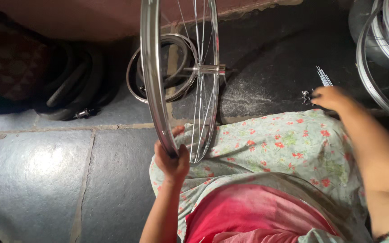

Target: The person laces a bicycle wheel by inserting spokes through the rim and hub. They repeatedly pick up spokes, thread them through the rim holes, and secure them at the hub, rotating the wheel as needed.

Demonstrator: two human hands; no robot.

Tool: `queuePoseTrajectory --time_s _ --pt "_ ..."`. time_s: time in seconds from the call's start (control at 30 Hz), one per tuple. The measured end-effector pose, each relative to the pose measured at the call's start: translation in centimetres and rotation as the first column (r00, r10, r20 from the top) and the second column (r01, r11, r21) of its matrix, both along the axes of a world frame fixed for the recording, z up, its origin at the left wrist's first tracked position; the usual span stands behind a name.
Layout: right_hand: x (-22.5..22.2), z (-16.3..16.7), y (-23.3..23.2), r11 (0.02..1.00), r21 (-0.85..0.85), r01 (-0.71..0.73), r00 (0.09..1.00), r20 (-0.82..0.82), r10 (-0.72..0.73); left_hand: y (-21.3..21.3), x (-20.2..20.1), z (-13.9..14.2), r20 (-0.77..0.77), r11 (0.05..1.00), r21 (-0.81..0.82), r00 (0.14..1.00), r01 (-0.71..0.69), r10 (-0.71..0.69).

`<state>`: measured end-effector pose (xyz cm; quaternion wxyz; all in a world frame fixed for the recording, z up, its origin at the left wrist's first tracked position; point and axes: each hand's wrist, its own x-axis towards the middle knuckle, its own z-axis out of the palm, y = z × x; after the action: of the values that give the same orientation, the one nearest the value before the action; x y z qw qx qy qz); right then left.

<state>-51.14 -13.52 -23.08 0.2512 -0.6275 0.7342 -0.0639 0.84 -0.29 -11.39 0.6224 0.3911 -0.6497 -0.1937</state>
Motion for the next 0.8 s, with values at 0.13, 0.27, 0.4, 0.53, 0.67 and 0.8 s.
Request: queuePoseTrajectory --time_s 0.13,0.27,0.4,0.53,0.67,0.8 --pt "-3.4 -1.0 5.6 0.973 -0.23 0.01 0.942 -0.324 -0.086 0.7 -0.6 -7.8 -0.044 1.0 -0.007 0.999 -0.01 0.01" --pt "-3.7 -3.2 9.6 0.933 -0.358 0.04 0.887 -0.417 -0.198 1.4 -2.8 -8.8 -0.157 0.998 0.009 0.986 -0.058 0.059" --pt "-2.7 -6.0 12.0 0.756 -0.654 -0.026 0.905 -0.337 -0.261 0.7 -3.6 -0.9 -0.146 0.995 -0.059 0.987 -0.078 0.068" --pt "-2.5 -6.5 13.2 0.787 -0.615 -0.045 0.905 -0.359 -0.228 -3.7 -3.0 8.6 0.21 0.999 -0.053 0.977 -0.009 0.02" --pt "-2.6 -6.0 13.5 0.786 -0.617 0.02 0.879 -0.364 -0.309 -5.7 -4.8 12.3 0.101 0.912 0.365 0.966 0.186 -0.238" --pt "-2.9 -6.3 14.3 0.774 -0.627 0.087 0.851 -0.357 -0.386 -5.1 -5.1 11.2 -0.023 0.885 0.283 0.925 0.37 -0.379"
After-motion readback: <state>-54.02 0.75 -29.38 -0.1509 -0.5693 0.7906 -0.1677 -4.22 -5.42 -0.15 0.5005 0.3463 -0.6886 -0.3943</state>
